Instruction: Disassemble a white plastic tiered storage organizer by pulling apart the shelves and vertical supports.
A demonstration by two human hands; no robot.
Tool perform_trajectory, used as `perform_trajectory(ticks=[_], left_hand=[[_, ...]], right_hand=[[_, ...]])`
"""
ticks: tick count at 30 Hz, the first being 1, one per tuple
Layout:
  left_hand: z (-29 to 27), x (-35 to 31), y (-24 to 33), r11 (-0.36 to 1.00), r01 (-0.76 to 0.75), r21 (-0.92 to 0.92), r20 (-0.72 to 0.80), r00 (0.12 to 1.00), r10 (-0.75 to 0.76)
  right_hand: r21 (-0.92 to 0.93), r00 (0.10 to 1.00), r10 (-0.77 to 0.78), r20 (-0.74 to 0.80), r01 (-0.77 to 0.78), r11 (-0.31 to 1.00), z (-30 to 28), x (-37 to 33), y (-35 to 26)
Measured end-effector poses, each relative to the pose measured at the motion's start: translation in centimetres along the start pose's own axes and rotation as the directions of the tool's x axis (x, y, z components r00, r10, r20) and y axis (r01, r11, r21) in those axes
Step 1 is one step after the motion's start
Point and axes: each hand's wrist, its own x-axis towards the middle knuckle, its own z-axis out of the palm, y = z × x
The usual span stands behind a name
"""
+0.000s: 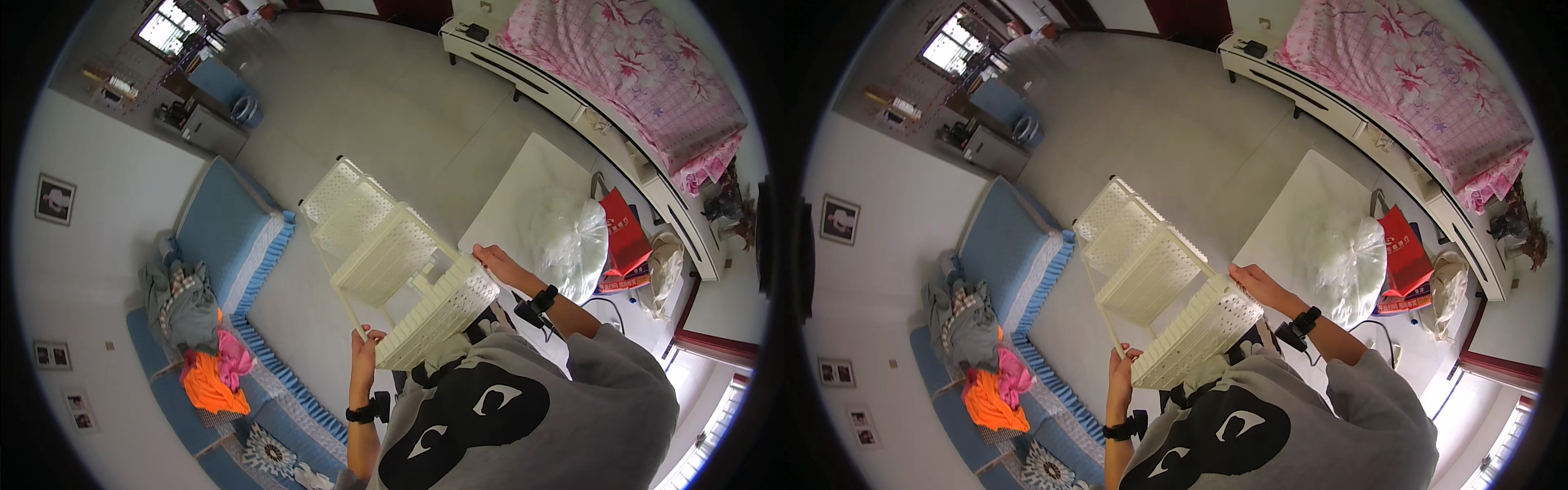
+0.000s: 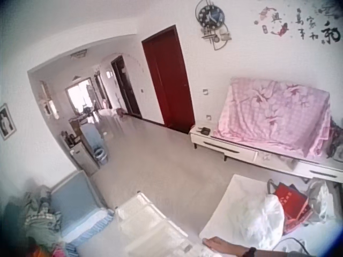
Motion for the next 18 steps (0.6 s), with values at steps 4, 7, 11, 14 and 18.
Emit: perform_trajectory(ticks=[4, 7, 11, 14, 18], left_hand=[[0.7, 5.5, 4.5, 0.993, -0.113, -0.044, 0.125, 0.985, 0.117], [0.6, 10.8, 7.7, 0.993, -0.119, -0.01, 0.186, 0.975, 0.119], [-0.8, 19.5, 12.0, 0.98, -0.201, 0.01, 0.318, 0.929, 0.187], [-2.4, 26.8, 15.1, 0.987, -0.158, -0.037, 0.397, 0.904, 0.159], [-4.8, 39.4, 21.3, 0.965, -0.259, 0.037, 0.512, 0.834, 0.204]], right_hand=[[0.11, 0.993, -0.002, 0.118, -0.011, 0.994, -4.1, 5.8, -4.5], [0.099, 0.982, 0.111, 0.155, -0.127, 0.987, -5.6, 10.8, -7.2], [-0.041, 0.988, 0.137, 0.075, -0.134, 0.99, -6.2, 19.0, -10.3], [-0.257, 0.994, -0.01, -0.108, -0.018, 0.966, -8.6, 26.3, -12.5], [-0.714, 0.941, -0.313, -0.13, 0.13, 0.688, -7.8, 36.8, -15.0]])
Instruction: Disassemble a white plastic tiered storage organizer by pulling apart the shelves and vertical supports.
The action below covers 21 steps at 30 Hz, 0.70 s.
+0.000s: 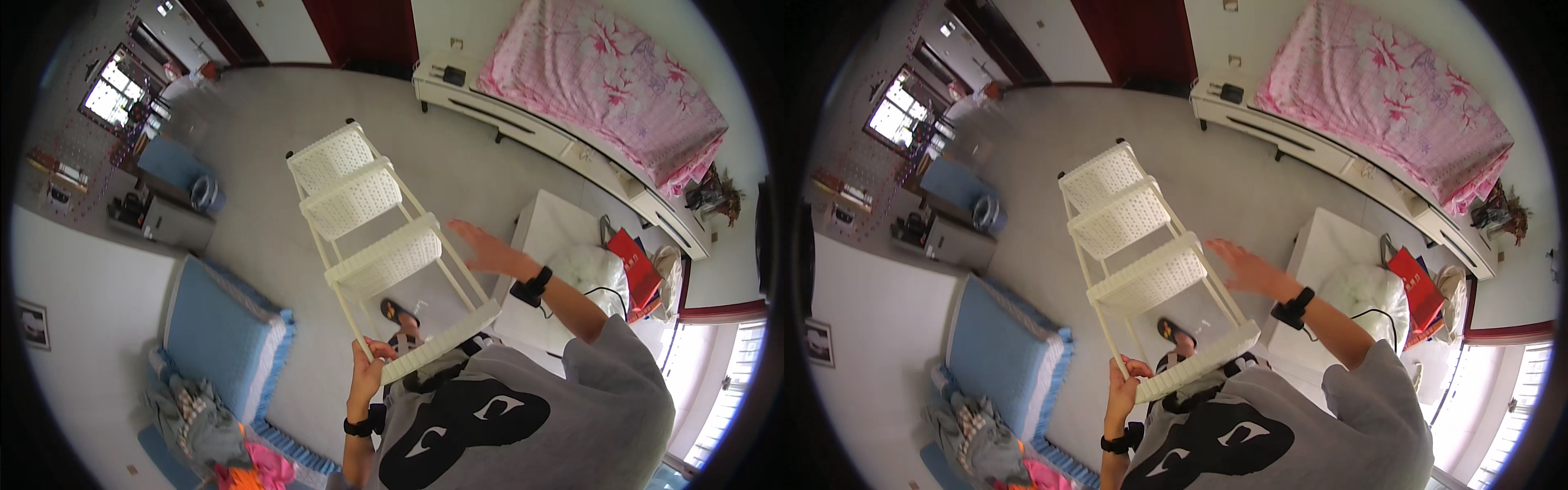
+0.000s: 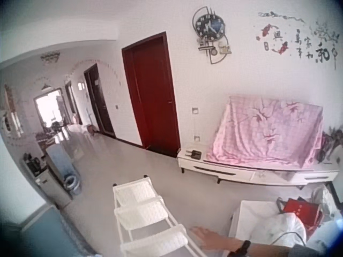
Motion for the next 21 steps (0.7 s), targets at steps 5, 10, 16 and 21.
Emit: perform_trajectory(ticks=[5, 10, 16, 21], left_hand=[[-11.4, 11.5, 4.3, 0.998, 0.07, -0.001, 0.179, 0.981, -0.068], [-18.9, 22.0, 6.4, 0.989, 0.019, 0.148, 0.268, 0.962, -0.059], [-27.7, 35.9, 6.6, 0.989, 0.094, 0.111, 0.184, 0.976, -0.114], [-33.9, 49.2, 5.9, 0.843, 0.24, 0.481, -0.224, 0.964, -0.146]], right_hand=[[-0.376, 0.959, -0.282, 0.009, 0.265, 0.888, 1.8, 12.4, -1.7], [-0.286, 0.97, -0.242, 0.025, 0.239, 0.928, 1.8, 21.5, -2.2], [-0.378, 0.938, -0.341, -0.061, 0.294, 0.878, -0.7, 36.1, -1.0], [-0.313, 0.82, -0.571, 0.028, 0.55, 0.774, -3.1, 56.2, 0.7]])
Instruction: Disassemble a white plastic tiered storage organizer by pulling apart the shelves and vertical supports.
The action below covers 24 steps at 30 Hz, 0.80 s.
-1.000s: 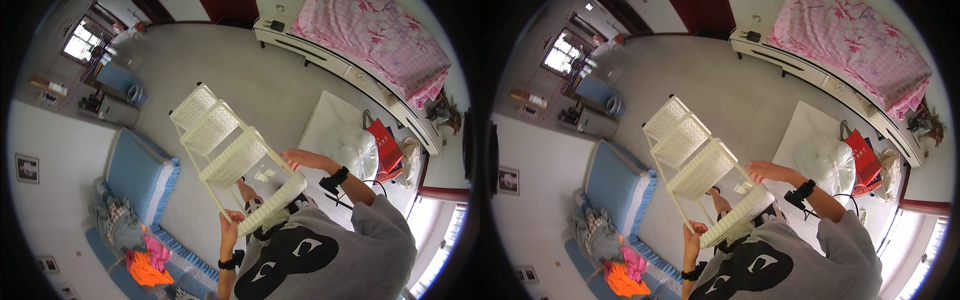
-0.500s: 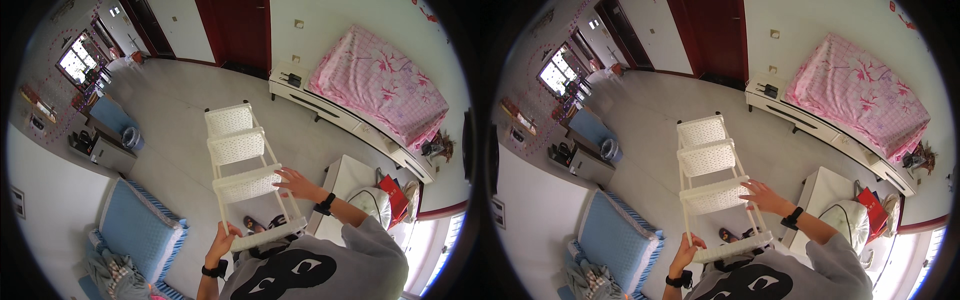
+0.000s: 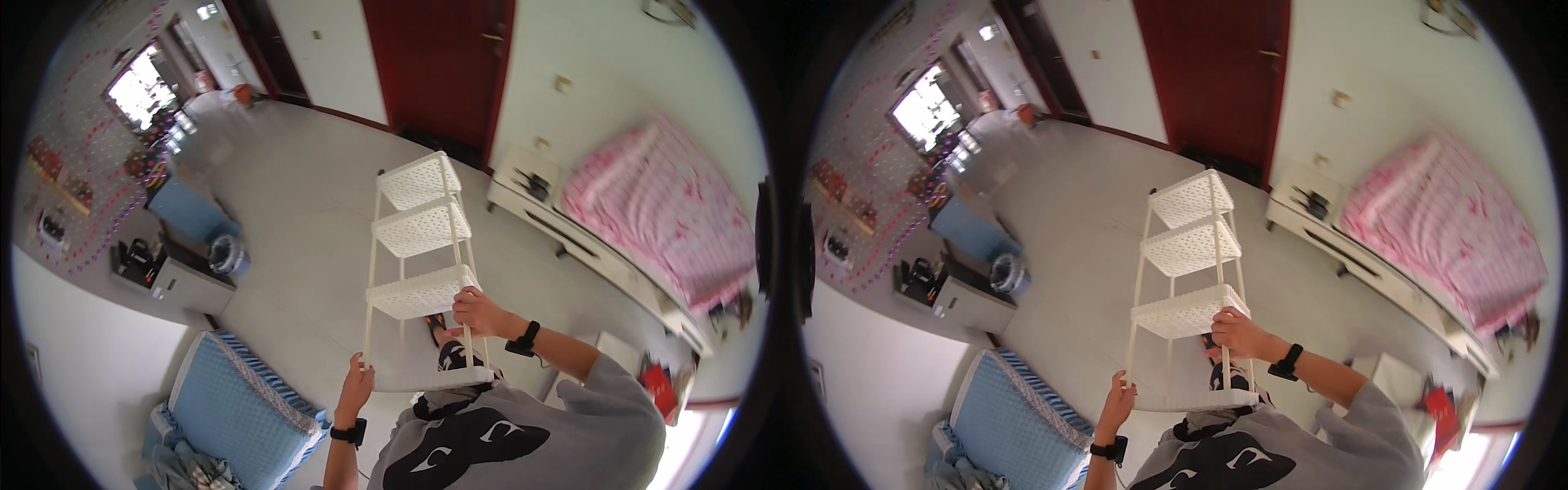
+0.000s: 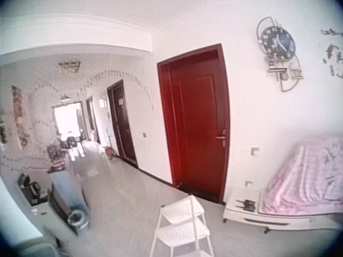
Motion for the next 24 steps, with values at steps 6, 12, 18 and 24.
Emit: perform_trajectory(ticks=[6, 12, 18, 24], left_hand=[[-3.9, 14.8, 12.8, 0.931, -0.329, 0.16, -0.302, 0.881, 0.364], [-8.2, 25.1, 23.0, 0.925, -0.376, 0.054, -0.218, 0.9, 0.378], [-15.7, 41.4, 22.8, 0.852, -0.496, 0.17, -0.108, 0.85, 0.516], [-27.5, 59.6, 23.8, 0.712, -0.7, 0.052, -0.116, 0.704, 0.701]], right_hand=[[0.071, 0.975, -0.208, -0.082, 0.214, 0.974, 1.4, 22.1, 14.5], [0.017, 0.964, -0.234, 0.127, 0.233, 0.972, 5.0, 36.1, 23.7], [-0.082, 0.964, -0.16, 0.214, 0.181, 0.98, 6.3, 47.0, 34.6], [-0.231, 0.948, -0.056, 0.313, 0.133, 0.964, 4.7, 62.5, 43.6]])
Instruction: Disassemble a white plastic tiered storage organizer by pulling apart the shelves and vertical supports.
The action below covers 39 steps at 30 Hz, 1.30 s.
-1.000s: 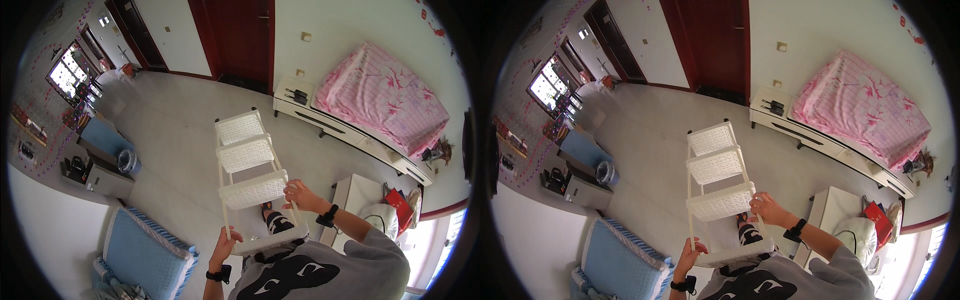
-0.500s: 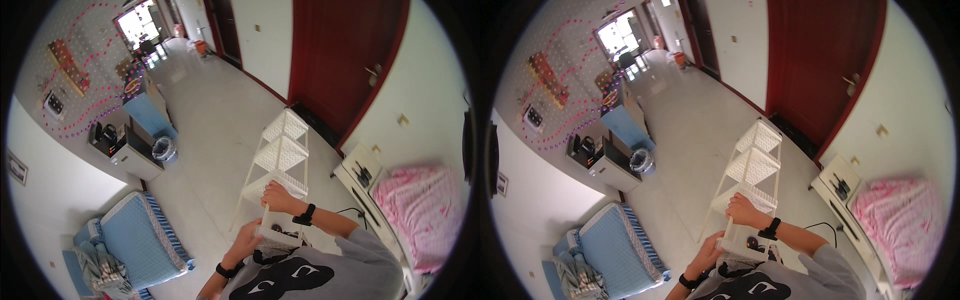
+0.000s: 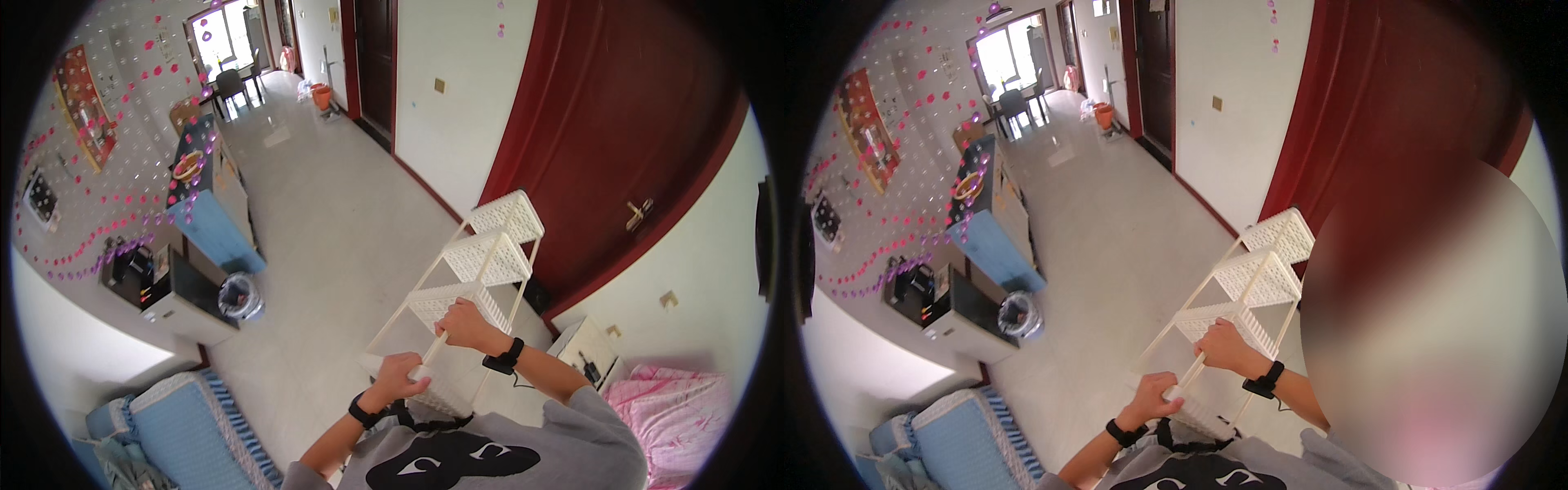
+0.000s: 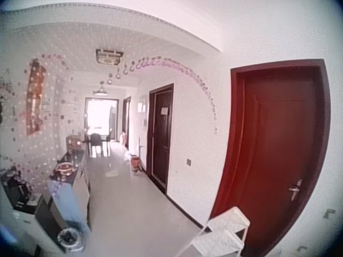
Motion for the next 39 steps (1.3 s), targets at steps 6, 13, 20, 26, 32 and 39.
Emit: perform_trajectory(ticks=[6, 13, 20, 26, 32, 39], left_hand=[[-11.2, 13.7, -9.6, 0.982, -0.188, 0.03, 0.075, 0.98, 0.186], [-17.4, 28.0, -20.5, 0.994, -0.047, -0.095, 0.117, 0.991, 0.058], [-26.2, 45.9, -27.8, 0.984, -0.025, 0.175, 0.187, 0.982, -0.008], [-33.5, 53.7, -31.9, 0.945, 0.057, 0.321, 0.038, 0.997, -0.073], [-40.6, 58.4, -39.6, 0.9, 0.148, 0.41, -0.117, 0.987, -0.109], [-55.4, 66.8, -51.2, 0.882, 0.102, 0.459, -0.193, 0.981, -0.013]], right_hand=[[0.177, 0.992, 0.125, -0.026, -0.118, 0.977, -3.4, 10.4, 8.2], [0.453, 0.997, 0.07, -0.015, -0.056, 0.89, -0.7, 22.2, 20.2], [0.634, 0.994, 0.098, 0.055, -0.111, 0.766, 0.0, 38.0, 35.5], [0.774, 0.987, -0.122, -0.106, 0.159, 0.613, 0.2, 52.7, 44.5], [0.811, 0.957, -0.154, -0.247, 0.291, 0.508, 0.2, 67.2, 47.7], [0.816, 0.83, -0.488, 0.271, 0.071, 0.574, -1.4, 88.6, 51.8]])
